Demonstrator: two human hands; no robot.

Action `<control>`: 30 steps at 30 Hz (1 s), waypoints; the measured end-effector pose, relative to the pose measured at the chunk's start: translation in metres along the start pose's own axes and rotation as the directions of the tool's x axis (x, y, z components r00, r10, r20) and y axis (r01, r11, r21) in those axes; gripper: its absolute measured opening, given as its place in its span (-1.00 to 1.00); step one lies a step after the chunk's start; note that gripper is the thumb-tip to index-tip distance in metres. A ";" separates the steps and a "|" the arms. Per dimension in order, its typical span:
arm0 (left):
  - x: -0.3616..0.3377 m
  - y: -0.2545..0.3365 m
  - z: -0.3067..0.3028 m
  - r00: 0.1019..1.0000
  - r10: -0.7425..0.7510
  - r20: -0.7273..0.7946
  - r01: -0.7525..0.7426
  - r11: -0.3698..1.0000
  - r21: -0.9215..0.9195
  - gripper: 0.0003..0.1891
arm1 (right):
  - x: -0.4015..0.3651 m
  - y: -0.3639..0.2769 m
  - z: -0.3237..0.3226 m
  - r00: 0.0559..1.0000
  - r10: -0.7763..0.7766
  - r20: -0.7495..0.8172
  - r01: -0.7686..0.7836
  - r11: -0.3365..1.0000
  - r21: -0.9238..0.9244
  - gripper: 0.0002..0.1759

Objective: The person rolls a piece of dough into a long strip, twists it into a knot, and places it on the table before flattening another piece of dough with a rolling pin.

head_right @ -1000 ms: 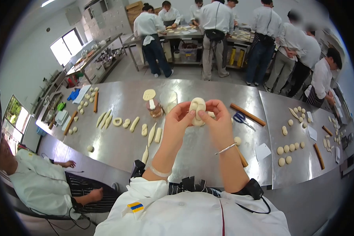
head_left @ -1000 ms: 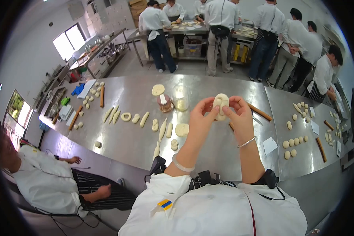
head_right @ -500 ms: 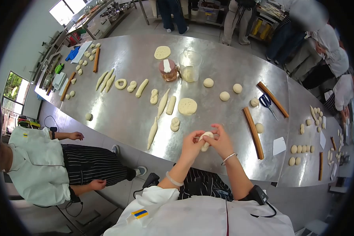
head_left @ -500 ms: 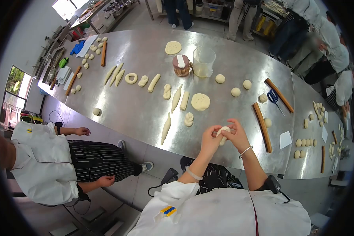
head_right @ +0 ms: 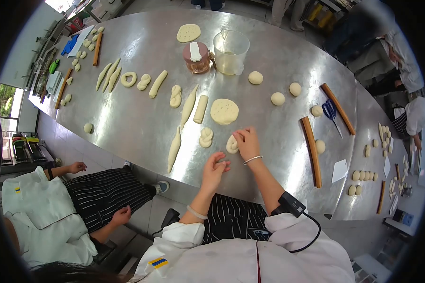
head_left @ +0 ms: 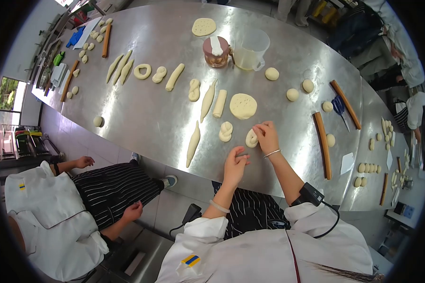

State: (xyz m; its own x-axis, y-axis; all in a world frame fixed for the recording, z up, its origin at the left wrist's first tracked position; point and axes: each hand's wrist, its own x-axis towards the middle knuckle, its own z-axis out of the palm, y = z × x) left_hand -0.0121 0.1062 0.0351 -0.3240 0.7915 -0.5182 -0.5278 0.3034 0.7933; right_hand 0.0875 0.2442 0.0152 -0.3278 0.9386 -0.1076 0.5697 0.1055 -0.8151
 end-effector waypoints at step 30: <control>-0.089 -0.051 0.033 0.741 0.607 0.287 -0.423 0.090 0.902 -0.61 | -0.155 0.088 -0.102 0.874 -0.484 0.050 0.483 0.852 -0.203 -0.73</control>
State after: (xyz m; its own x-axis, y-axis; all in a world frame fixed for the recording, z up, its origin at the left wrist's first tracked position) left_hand 0.0696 0.0379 0.0515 -0.3349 0.9231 0.1889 0.7973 0.1708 0.5788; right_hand 0.2656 0.1413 0.0188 -0.5996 0.7527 0.2717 0.4796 0.6098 -0.6310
